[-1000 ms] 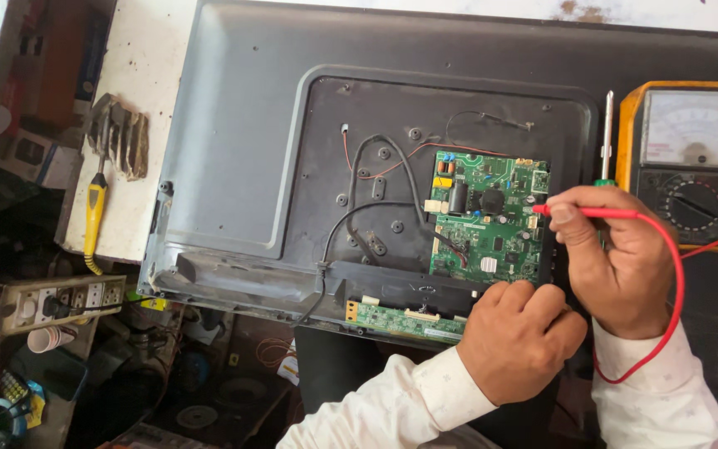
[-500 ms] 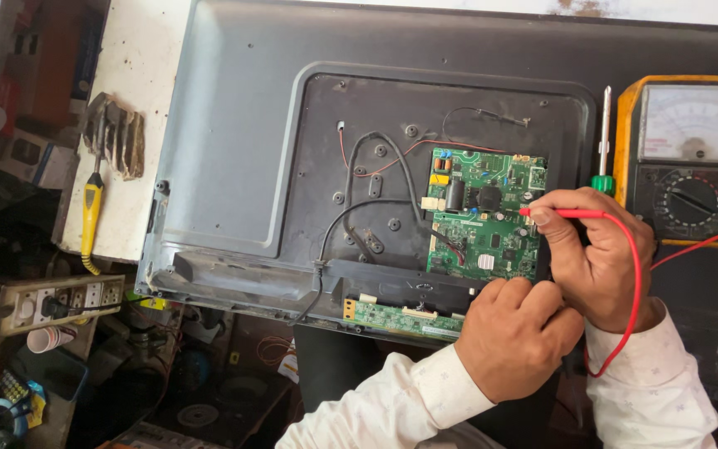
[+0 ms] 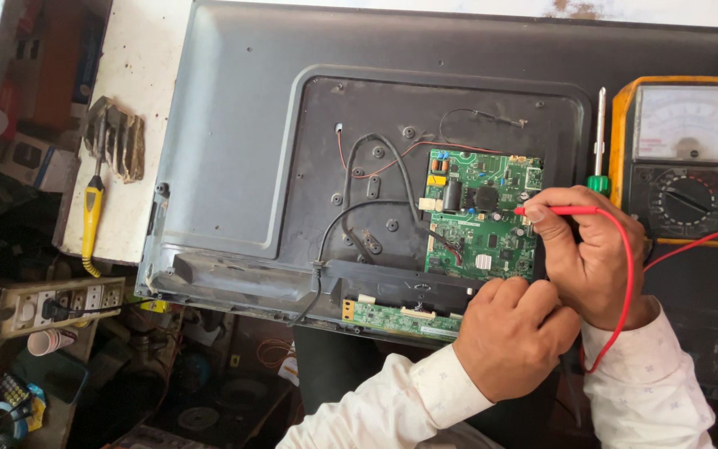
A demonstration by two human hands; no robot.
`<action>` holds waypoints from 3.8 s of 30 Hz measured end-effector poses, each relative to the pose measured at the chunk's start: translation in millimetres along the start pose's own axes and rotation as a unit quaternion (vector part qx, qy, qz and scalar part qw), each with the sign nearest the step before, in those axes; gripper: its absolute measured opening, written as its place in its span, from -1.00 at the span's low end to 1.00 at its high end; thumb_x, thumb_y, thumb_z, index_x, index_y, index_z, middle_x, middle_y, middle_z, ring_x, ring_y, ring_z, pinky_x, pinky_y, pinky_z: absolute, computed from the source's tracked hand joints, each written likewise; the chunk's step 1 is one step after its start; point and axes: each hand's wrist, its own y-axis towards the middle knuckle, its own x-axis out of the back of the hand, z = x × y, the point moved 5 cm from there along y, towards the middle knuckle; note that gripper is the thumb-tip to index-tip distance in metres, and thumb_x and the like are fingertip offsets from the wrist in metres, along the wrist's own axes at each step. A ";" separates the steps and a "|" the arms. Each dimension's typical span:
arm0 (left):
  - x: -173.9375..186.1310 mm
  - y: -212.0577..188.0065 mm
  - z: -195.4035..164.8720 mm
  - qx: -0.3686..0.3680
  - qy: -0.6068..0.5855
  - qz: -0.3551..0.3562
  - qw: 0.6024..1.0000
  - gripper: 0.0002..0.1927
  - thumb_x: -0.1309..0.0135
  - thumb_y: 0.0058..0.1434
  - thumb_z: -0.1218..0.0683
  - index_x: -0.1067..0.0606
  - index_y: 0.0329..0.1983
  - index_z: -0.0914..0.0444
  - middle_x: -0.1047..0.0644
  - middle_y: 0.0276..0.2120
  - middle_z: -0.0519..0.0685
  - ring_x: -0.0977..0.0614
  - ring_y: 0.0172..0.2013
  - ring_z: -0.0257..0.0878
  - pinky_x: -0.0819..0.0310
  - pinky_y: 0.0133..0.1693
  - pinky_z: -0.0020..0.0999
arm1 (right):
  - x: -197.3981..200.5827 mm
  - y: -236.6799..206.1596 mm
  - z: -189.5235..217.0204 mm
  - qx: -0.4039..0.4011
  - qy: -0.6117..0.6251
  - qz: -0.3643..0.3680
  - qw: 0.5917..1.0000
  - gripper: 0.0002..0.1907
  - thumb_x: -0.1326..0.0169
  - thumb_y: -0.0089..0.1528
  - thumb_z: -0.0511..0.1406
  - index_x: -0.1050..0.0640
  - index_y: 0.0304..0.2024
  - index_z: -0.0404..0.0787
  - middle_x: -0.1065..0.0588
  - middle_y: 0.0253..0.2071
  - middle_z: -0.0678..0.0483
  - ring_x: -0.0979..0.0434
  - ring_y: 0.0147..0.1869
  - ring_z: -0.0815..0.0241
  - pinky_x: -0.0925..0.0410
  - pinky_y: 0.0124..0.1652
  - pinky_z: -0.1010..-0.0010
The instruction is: The person uses a multimeter to test points on a circuit board inside a disassembled television. They move the probes across different components and then place the multimeter aside.
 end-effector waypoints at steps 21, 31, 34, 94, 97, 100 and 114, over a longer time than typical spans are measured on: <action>2.6 5.0 -3.7 -0.005 -0.005 -0.001 1.000 -0.92 -0.14 0.25 0.15 -0.46 -0.27 0.18 -0.36 -0.32 -0.08 -0.45 -0.31 -0.16 -0.29 -0.24 -0.26 | 5.8 4.5 3.6 0.008 -0.068 -0.059 0.996 -0.92 -0.17 0.48 -0.35 -0.60 -0.02 -0.24 -0.56 -0.25 -0.02 -0.58 -0.25 0.10 -0.39 -0.24 0.38; 3.2 4.4 -3.4 -0.004 -0.009 0.001 1.000 -0.92 -0.14 0.23 0.14 -0.46 -0.27 0.18 -0.36 -0.31 -0.08 -0.45 -0.29 -0.17 -0.30 -0.22 -0.26 | 4.7 4.9 4.7 0.011 -0.069 -0.057 0.996 -0.92 -0.16 0.48 -0.34 -0.60 -0.04 -0.24 -0.57 -0.23 -0.03 -0.60 -0.21 0.07 -0.41 -0.22 0.37; 2.9 4.4 -3.7 -0.003 -0.007 0.002 1.000 -0.91 -0.15 0.24 0.14 -0.46 -0.27 0.18 -0.36 -0.31 -0.09 -0.45 -0.29 -0.17 -0.30 -0.23 -0.26 | 4.7 5.1 5.6 0.010 -0.060 -0.057 0.997 -0.92 -0.16 0.48 -0.35 -0.60 -0.02 -0.24 -0.57 -0.23 -0.03 -0.60 -0.20 0.08 -0.41 -0.21 0.38; -0.4 -1.9 -0.9 -0.005 0.015 -0.020 1.000 -0.85 -0.12 0.28 0.14 -0.41 -0.38 0.16 -0.32 -0.34 -0.09 -0.42 -0.30 -0.19 -0.25 -0.22 -0.26 | 8.9 2.6 10.2 0.005 0.068 0.077 0.995 -0.87 -0.25 0.25 -0.42 -0.62 -0.15 -0.30 -0.62 -0.26 0.04 -0.62 -0.31 0.34 -0.41 -0.29 0.56; -1.5 -1.6 -0.8 -0.005 0.014 -0.017 1.000 -0.85 -0.13 0.27 0.14 -0.41 -0.39 0.17 -0.33 -0.33 -0.08 -0.42 -0.31 -0.19 -0.25 -0.23 -0.26 | 6.7 8.1 13.8 0.028 0.040 0.087 0.995 -0.89 -0.26 0.25 -0.41 -0.63 -0.17 -0.28 -0.63 -0.24 0.02 -0.67 -0.23 0.27 -0.46 -0.22 0.50; -1.3 -1.3 -0.6 -0.006 0.010 -0.018 1.000 -0.85 -0.13 0.26 0.14 -0.41 -0.39 0.17 -0.33 -0.34 -0.07 -0.42 -0.31 -0.18 -0.25 -0.24 -0.25 | 5.6 10.6 17.9 0.037 0.019 0.098 0.994 -0.88 -0.26 0.21 -0.39 -0.64 -0.20 -0.27 -0.63 -0.27 0.01 -0.69 -0.23 0.21 -0.47 -0.23 0.46; -1.3 -1.6 -2.1 -0.006 0.006 -0.012 1.000 -0.86 -0.12 0.28 0.14 -0.42 -0.38 0.17 -0.33 -0.34 -0.07 -0.43 -0.31 -0.18 -0.26 -0.24 -0.25 | 5.4 13.5 20.0 0.036 0.026 0.109 0.993 -0.87 -0.28 0.19 -0.37 -0.64 -0.22 -0.26 -0.63 -0.28 0.02 -0.69 -0.24 0.21 -0.48 -0.24 0.46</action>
